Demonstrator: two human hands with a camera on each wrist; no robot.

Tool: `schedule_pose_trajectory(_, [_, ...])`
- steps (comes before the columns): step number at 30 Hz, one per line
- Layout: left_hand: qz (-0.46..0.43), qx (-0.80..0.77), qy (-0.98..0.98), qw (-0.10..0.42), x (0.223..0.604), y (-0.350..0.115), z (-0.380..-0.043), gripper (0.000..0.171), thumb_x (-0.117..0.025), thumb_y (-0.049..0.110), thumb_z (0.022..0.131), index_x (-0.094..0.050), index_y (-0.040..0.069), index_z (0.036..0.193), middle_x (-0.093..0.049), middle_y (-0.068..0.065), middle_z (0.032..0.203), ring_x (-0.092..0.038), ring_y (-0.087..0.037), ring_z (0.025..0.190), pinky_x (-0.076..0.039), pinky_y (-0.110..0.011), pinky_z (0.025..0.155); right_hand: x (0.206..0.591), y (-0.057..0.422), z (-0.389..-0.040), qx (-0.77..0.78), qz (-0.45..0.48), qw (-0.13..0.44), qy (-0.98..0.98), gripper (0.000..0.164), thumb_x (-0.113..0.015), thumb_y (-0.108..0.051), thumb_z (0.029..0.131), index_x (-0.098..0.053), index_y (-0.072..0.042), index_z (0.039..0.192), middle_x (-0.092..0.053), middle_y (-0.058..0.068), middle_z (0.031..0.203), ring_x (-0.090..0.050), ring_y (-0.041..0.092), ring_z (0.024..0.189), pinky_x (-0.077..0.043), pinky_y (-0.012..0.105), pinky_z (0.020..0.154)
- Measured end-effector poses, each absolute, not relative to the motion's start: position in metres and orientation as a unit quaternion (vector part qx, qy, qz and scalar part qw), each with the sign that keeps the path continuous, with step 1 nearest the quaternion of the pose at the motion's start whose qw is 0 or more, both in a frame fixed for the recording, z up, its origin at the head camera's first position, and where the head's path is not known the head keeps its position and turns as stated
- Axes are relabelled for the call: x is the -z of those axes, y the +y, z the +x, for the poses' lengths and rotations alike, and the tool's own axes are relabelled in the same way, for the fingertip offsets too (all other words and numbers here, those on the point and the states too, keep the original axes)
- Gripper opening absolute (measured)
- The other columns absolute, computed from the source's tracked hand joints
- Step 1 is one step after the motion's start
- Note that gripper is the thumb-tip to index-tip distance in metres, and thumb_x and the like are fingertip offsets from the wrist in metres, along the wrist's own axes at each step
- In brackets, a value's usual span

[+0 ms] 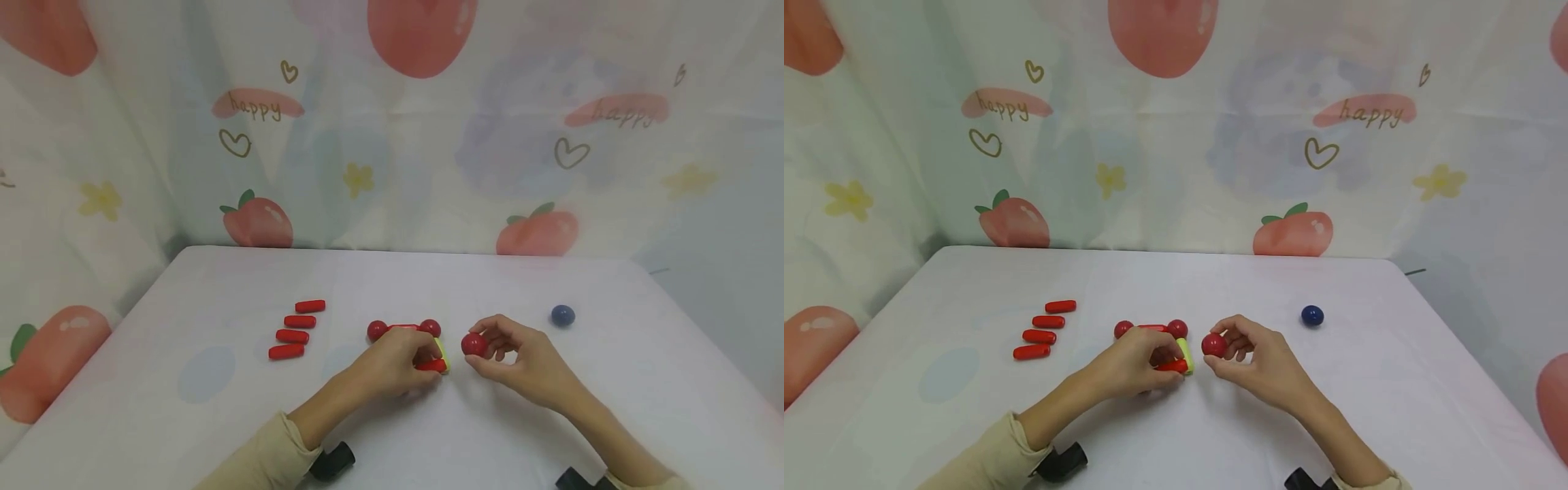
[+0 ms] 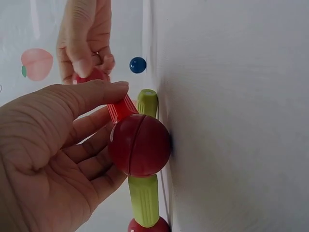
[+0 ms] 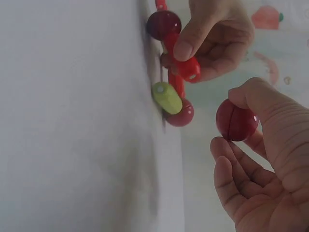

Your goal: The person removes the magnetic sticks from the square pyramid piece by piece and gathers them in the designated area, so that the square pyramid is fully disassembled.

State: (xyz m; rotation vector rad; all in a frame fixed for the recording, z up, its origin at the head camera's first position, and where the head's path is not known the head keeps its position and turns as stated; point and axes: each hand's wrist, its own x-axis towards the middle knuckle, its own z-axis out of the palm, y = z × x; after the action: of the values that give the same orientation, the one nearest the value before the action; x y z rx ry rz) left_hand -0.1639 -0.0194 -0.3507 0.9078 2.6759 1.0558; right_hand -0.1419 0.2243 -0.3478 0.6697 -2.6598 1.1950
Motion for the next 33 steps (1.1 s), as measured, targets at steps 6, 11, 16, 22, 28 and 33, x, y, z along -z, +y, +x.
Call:
schedule_pose_trajectory(6, [0.299, -0.348, 0.886, 0.065, 0.351, -0.019, -0.164, 0.019, -0.085, 0.013, 0.083, -0.074, 0.012, 0.098, -0.064, 0.01, 0.08, -0.058, -0.005, 0.076, -0.05, -0.015, 0.07, 0.356, 0.243, -0.148, -0.353, 0.197, 0.081, -0.911, 0.036, -0.087, -0.012, 0.081, -0.066, -0.015, 0.111, -0.069, -0.008, 0.088, -0.062, 0.008, 0.078, -0.055, 0.023, 0.069])
schedule_pose_trajectory(11, [0.311, -0.346, 0.883, 0.059, 0.352, -0.02, -0.163, 0.017, -0.084, 0.013, 0.084, -0.074, 0.012, 0.097, -0.064, 0.011, 0.08, -0.057, -0.005, 0.076, -0.05, -0.014, 0.07, 0.355, 0.269, -0.147, -0.309, 0.151, 0.083, -0.935, 0.041, -0.089, -0.014, 0.079, -0.066, -0.01, 0.113, -0.069, -0.003, 0.089, -0.059, 0.008, 0.076, -0.053, 0.02, 0.065])
schedule_pose_trajectory(16, [0.316, -0.346, 0.881, 0.057, 0.352, -0.021, -0.163, 0.017, -0.084, 0.012, 0.084, -0.074, 0.012, 0.098, -0.064, 0.011, 0.08, -0.058, -0.005, 0.076, -0.05, -0.014, 0.071, 0.357, 0.302, -0.151, -0.266, 0.089, 0.076, -0.957, 0.045, -0.088, -0.023, 0.082, -0.064, -0.006, 0.116, -0.07, 0.003, 0.091, -0.062, 0.016, 0.079, -0.053, 0.021, 0.062])
schedule_pose_trajectory(22, [0.313, -0.346, 0.883, 0.058, 0.35, -0.02, -0.163, 0.018, -0.085, 0.012, 0.084, -0.074, 0.011, 0.098, -0.065, 0.01, 0.08, -0.06, -0.007, 0.078, -0.05, -0.014, 0.071, 0.363, 0.339, -0.16, -0.243, 0.004, 0.031, -0.97, 0.052, -0.081, -0.035, 0.088, -0.059, -0.002, 0.122, -0.072, 0.012, 0.101, -0.066, 0.03, 0.092, -0.059, 0.035, 0.071])
schedule_pose_trajectory(28, [0.312, -0.347, 0.882, 0.065, 0.35, -0.02, -0.162, 0.018, -0.085, 0.013, 0.083, -0.074, 0.012, 0.098, -0.065, 0.011, 0.08, -0.059, -0.006, 0.077, -0.05, -0.014, 0.07, 0.369, 0.358, -0.165, -0.243, -0.021, 0.031, -0.969, 0.053, -0.08, -0.036, 0.089, -0.058, -0.001, 0.123, -0.071, 0.017, 0.105, -0.066, 0.034, 0.094, -0.06, 0.046, 0.076])
schedule_pose_trajectory(33, [0.327, -0.346, 0.877, 0.063, 0.351, -0.02, -0.163, 0.015, -0.083, 0.012, 0.085, -0.074, 0.012, 0.098, -0.064, 0.012, 0.079, -0.059, -0.006, 0.077, -0.049, -0.014, 0.071, 0.369, 0.364, -0.167, -0.244, -0.038, 0.029, -0.969, 0.057, -0.078, -0.038, 0.091, -0.056, 0.001, 0.125, -0.069, 0.021, 0.108, -0.065, 0.039, 0.098, -0.06, 0.05, 0.079])
